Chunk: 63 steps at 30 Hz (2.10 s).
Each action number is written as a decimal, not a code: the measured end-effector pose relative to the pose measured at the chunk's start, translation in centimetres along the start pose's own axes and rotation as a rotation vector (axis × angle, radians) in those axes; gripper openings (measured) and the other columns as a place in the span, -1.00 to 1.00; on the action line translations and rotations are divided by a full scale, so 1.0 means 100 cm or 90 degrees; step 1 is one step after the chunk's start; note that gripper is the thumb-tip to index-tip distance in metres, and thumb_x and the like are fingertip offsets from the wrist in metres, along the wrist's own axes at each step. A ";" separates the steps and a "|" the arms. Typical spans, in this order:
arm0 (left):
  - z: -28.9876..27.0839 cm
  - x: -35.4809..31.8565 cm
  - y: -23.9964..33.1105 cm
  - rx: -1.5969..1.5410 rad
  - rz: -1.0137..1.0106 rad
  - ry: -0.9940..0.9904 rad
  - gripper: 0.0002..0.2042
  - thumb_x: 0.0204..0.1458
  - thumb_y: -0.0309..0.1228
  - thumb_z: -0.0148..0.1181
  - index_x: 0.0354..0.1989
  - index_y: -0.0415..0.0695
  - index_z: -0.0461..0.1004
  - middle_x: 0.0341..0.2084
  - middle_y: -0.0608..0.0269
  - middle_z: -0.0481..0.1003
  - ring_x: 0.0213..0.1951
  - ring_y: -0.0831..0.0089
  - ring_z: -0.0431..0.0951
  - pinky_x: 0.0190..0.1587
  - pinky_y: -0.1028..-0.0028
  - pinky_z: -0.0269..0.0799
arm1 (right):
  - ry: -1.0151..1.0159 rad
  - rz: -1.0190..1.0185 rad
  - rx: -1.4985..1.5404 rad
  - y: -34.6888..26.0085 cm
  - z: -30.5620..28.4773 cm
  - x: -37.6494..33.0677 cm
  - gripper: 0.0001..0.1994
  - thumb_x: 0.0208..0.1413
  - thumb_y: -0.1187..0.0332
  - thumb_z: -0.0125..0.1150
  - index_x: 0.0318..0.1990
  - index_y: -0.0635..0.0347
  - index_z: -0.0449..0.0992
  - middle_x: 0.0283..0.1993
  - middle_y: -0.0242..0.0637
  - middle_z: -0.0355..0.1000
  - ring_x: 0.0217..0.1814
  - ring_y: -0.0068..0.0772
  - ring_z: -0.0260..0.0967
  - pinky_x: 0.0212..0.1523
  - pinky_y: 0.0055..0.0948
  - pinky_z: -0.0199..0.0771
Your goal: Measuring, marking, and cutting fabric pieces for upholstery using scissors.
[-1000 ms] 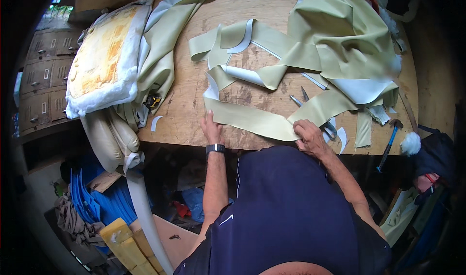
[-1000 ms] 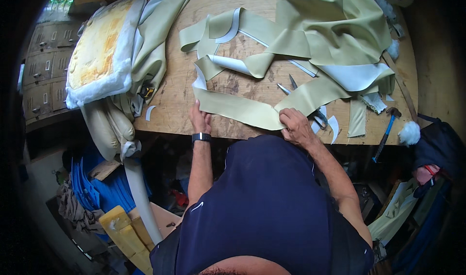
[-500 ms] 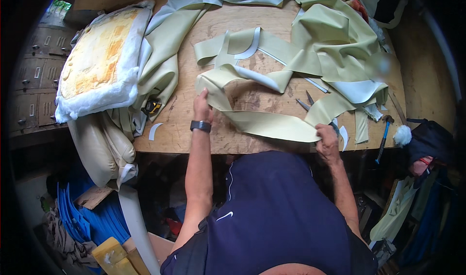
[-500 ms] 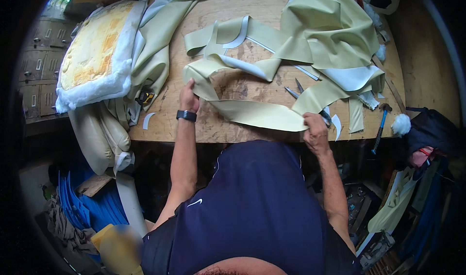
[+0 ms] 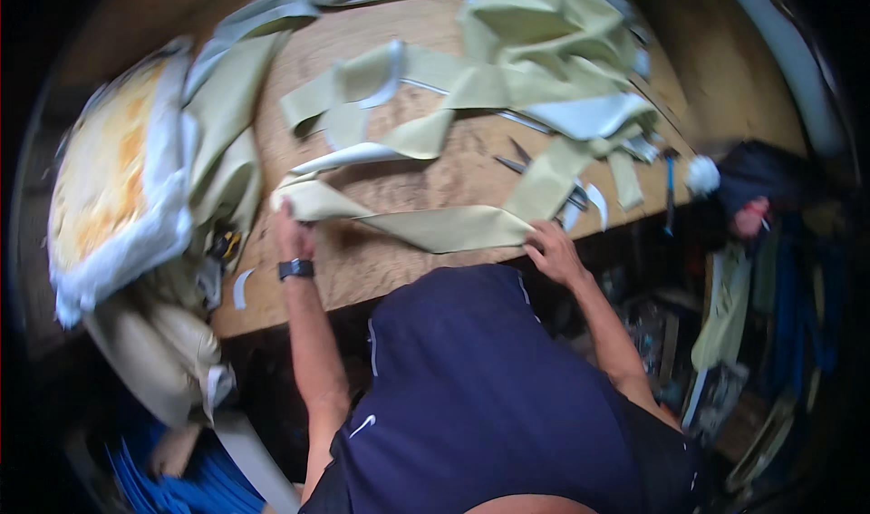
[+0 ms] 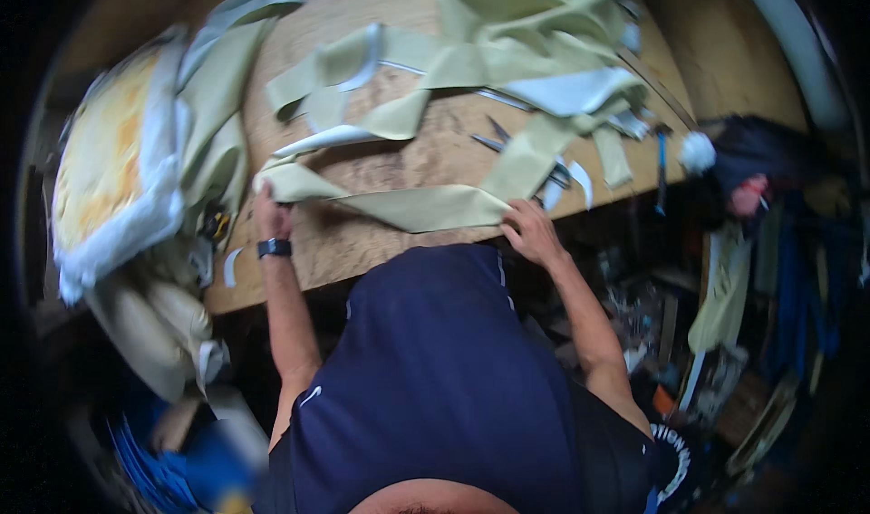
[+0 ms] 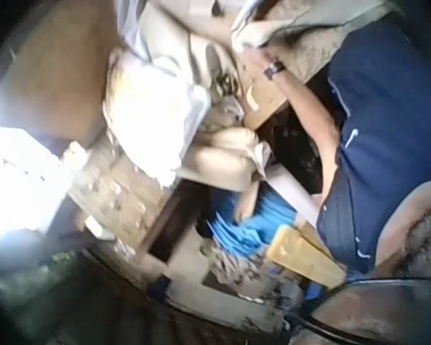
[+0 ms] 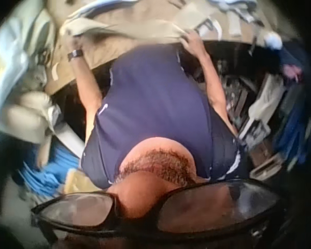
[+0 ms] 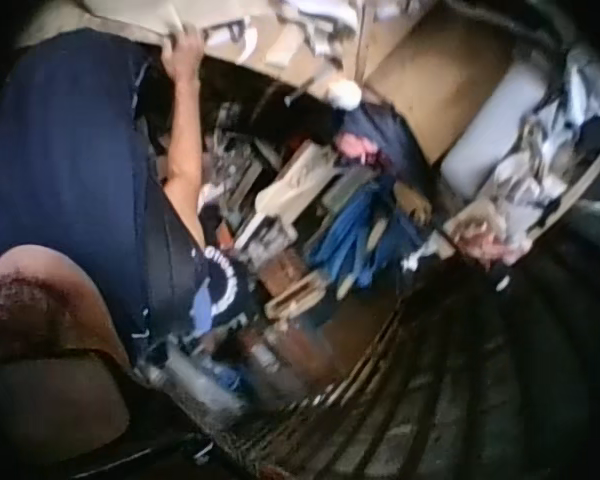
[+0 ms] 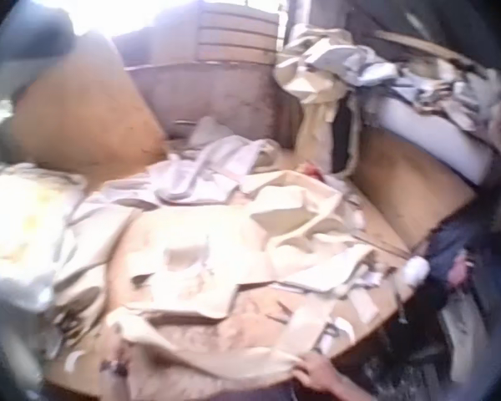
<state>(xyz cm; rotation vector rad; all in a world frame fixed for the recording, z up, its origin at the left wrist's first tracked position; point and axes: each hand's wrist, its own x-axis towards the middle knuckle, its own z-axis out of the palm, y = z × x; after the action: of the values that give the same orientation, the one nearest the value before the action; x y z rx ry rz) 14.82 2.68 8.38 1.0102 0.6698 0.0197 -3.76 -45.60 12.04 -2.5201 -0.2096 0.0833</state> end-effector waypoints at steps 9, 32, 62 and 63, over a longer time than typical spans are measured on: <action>-0.012 0.016 0.022 0.508 0.335 -0.144 -0.44 0.08 -0.58 0.15 0.31 -0.10 0.27 0.24 0.02 0.33 0.17 0.17 0.44 0.17 0.28 0.43 | 0.173 0.110 0.089 -0.009 -0.004 0.056 -0.82 0.10 0.55 0.07 -0.16 0.26 0.53 -0.15 -0.10 0.50 -0.02 -0.03 0.44 0.03 -0.18 0.44; -0.064 0.001 0.070 0.870 0.612 -0.304 -0.80 0.09 -0.54 0.06 -0.12 -0.29 0.48 0.16 -0.01 0.36 0.19 0.06 0.37 0.18 0.24 0.33 | 0.000 -0.030 -0.182 -0.036 -0.029 0.051 -0.41 0.05 -0.23 0.21 -0.61 0.19 0.56 -0.53 -0.18 0.47 -0.24 -0.13 0.39 -0.02 -0.21 0.34; -0.158 0.032 0.022 0.913 0.184 -0.124 -0.63 0.19 -0.13 0.15 -0.20 -0.28 0.51 -0.42 0.11 0.53 -0.35 0.36 0.49 -0.25 0.29 0.42 | 0.128 0.133 -0.240 0.068 0.019 0.094 -0.51 0.00 0.23 0.25 0.10 0.19 0.42 0.04 -0.05 0.39 0.16 0.01 0.31 0.15 -0.03 0.31; -0.119 0.005 0.019 0.829 0.321 -0.120 -0.70 0.22 -0.23 0.14 -0.19 -0.29 0.49 -0.41 0.17 0.51 -0.36 0.41 0.43 -0.25 0.35 0.40 | 0.097 0.157 -0.237 0.061 0.009 0.096 -0.52 0.01 0.23 0.25 0.10 0.20 0.43 0.04 -0.04 0.39 0.17 0.00 0.31 0.17 -0.04 0.31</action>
<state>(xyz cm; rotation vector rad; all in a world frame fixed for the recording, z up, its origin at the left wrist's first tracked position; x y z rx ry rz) 9.53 13.12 5.44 2.3833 0.1653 -0.0825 6.42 -48.39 7.65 -2.8975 0.1646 -0.0548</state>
